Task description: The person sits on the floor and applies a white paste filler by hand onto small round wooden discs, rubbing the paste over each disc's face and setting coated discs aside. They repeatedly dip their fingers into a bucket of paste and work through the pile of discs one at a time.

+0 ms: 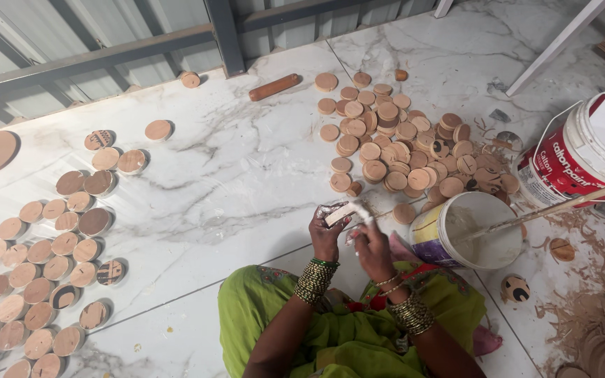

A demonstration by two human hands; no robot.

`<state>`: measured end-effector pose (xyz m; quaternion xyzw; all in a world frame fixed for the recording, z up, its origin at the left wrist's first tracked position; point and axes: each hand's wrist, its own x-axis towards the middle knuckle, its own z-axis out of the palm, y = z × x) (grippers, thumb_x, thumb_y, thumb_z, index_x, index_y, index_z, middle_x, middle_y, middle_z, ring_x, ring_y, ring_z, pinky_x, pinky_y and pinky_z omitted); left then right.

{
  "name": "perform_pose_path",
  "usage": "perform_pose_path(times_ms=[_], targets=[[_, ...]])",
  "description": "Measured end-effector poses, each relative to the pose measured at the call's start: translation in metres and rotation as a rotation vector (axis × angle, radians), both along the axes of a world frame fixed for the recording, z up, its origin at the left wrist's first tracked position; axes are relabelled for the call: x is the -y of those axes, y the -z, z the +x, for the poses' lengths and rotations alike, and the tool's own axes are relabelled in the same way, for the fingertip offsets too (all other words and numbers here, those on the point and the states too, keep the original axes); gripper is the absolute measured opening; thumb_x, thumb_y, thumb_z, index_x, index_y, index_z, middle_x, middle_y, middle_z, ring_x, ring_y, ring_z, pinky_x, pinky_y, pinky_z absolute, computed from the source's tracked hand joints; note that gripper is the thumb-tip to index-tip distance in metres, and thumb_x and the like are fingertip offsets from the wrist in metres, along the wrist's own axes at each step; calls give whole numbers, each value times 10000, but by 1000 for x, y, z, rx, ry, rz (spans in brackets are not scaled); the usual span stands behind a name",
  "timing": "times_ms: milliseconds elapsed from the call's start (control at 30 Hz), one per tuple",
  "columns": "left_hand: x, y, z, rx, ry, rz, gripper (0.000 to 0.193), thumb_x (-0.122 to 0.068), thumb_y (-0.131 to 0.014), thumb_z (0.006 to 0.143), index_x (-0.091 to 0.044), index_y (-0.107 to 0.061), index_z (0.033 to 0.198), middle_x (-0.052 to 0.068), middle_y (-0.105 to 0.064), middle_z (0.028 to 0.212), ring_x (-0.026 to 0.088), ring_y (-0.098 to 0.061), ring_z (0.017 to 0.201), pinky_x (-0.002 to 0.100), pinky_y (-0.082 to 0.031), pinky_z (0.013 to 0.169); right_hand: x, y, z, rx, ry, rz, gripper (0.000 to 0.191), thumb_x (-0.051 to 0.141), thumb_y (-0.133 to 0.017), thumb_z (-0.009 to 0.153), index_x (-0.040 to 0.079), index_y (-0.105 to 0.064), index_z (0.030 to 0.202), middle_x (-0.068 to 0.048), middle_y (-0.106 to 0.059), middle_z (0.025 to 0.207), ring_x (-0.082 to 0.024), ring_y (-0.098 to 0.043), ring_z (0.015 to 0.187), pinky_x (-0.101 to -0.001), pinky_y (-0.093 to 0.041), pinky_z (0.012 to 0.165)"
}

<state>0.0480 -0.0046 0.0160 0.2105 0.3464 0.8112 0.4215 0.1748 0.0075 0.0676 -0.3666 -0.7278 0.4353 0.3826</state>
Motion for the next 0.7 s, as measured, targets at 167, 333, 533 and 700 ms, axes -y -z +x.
perform_pose_path(times_ms=[167, 333, 533, 700], targets=[[-2, 9, -2, -14, 4, 50, 332, 131, -678, 813, 39, -636, 1129, 134, -748, 1067, 178, -714, 944, 316, -593, 849, 16, 7, -2, 234, -54, 459, 414, 145, -571, 991, -9, -599, 1374, -147, -700, 798, -242, -704, 663, -378, -495, 613], [3, -6, -1, 31, 1, 29, 350, 145, -728, 806, 18, -622, 1114, 111, -731, 1097, 161, -697, 992, 311, -567, 899, 2, -6, 6, -215, -78, -182, 379, 142, -555, 1008, 53, -528, 1375, -50, -698, 790, -77, -521, 557, -258, -408, 500], [2, -9, 0, 204, 52, 132, 363, 151, -711, 822, 7, -595, 1134, 110, -711, 1117, 175, -684, 1026, 331, -562, 930, -3, -20, 6, -530, -77, -530, 526, 145, -550, 1002, 40, -442, 1506, -29, -636, 755, -49, -477, 550, -211, -359, 481], [-2, 6, -1, 219, 76, 196, 342, 163, -692, 848, 34, -597, 1151, 147, -707, 1135, 203, -693, 1031, 335, -577, 914, 16, 0, -8, -37, -12, -25, 474, 200, -570, 1020, 19, -509, 1454, -3, -655, 744, -14, -477, 578, -230, -387, 509]])
